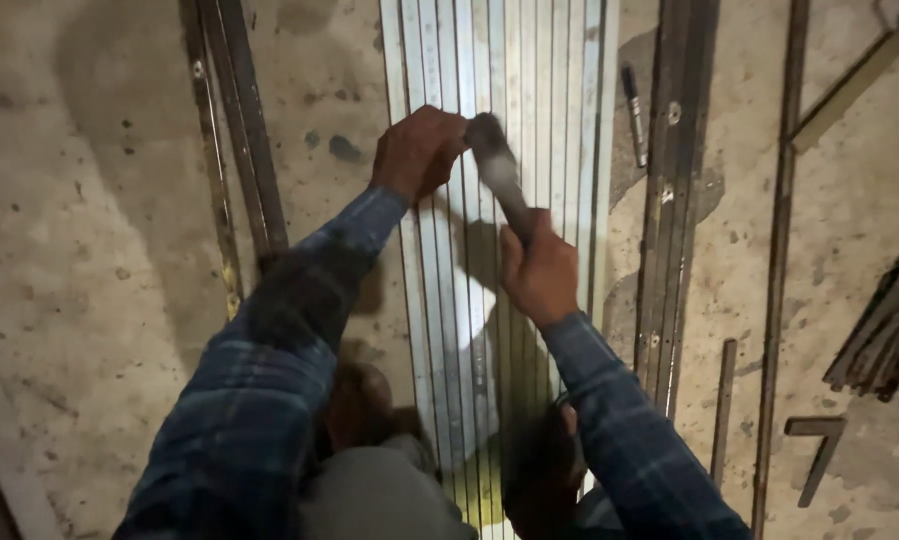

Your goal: Assembling and hammering components of a metal door or gate frame on the floor.

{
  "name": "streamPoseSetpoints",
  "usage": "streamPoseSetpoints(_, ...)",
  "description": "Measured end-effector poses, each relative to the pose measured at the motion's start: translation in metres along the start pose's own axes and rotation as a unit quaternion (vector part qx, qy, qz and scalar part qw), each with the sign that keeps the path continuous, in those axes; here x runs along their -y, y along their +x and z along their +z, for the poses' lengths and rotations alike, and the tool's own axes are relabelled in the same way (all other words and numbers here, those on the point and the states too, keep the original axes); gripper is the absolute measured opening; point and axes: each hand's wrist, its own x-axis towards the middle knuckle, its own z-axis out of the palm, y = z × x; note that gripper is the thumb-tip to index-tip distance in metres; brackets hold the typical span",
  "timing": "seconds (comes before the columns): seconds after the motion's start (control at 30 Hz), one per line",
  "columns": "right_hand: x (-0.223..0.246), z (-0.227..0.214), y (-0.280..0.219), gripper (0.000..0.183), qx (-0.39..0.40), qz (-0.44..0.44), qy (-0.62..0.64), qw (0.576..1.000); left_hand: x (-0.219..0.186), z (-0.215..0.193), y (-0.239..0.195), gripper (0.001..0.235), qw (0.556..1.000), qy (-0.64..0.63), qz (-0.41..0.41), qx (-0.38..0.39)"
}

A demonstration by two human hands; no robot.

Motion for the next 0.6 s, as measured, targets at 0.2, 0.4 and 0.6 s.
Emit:
streamPoseSetpoints(0.2, 0.002, 0.005, -0.017, 0.037, 0.096, 0.351, 0.184, 0.913, 0.011, 0.004, -0.006, 0.013, 0.993, -0.107, 0.007, -0.041)
streamPoseSetpoints(0.4, -0.009, 0.024, -0.067, 0.034, 0.025, 0.46, 0.308, 0.833, 0.021, -0.011, 0.02, 0.02, 0.956, -0.27, -0.11, 0.01)
streamPoseSetpoints(0.6, -0.025, 0.015, -0.077, 0.036, 0.041, 0.478, 0.449, 0.754, -0.003, -0.009, 0.036, 0.022, 0.968, -0.208, -0.128, 0.055)
